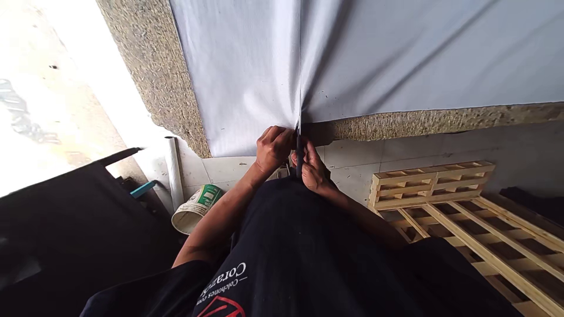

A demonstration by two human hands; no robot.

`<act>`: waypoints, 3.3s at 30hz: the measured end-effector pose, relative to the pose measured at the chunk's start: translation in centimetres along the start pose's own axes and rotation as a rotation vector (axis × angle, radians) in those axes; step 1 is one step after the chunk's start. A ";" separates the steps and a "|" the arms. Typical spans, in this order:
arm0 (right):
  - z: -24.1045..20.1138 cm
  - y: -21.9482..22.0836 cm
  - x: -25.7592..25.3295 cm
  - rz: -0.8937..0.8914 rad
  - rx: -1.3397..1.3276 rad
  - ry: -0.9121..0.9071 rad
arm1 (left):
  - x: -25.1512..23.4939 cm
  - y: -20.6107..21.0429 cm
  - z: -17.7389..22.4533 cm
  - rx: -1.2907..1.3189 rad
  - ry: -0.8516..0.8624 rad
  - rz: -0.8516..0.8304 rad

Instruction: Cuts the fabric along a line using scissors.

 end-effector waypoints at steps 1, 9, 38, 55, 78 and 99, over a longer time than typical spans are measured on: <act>0.0 0.0 0.1 -0.004 -0.002 -0.014 | -0.1 0.0 -0.1 0.007 0.003 -0.004; -2.1 -0.3 -1.3 0.015 -0.024 -0.041 | 0.0 -0.3 -0.2 0.055 0.007 -0.008; -9.4 -0.1 -7.3 0.039 0.047 -0.149 | -1.3 0.1 -1.6 0.170 -0.031 -0.067; -14.5 0.3 -12.0 0.033 0.031 -0.182 | -2.3 2.7 -3.2 0.250 -0.059 -0.169; -23.0 2.3 -19.0 0.003 0.002 -0.256 | -2.7 5.2 -5.0 0.094 0.022 -0.172; -29.1 3.8 -24.4 -0.008 -0.026 -0.302 | -2.9 5.0 -5.4 0.038 0.025 -0.151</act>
Point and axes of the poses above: each hand's wrist, its own x-axis away from the middle knuckle, its own y-axis out of the palm, z = x × y, the point moved 10 cm from there along -x, towards the middle knuckle, and after that the axes turned 14 degrees about y, right-handed, at the moved point
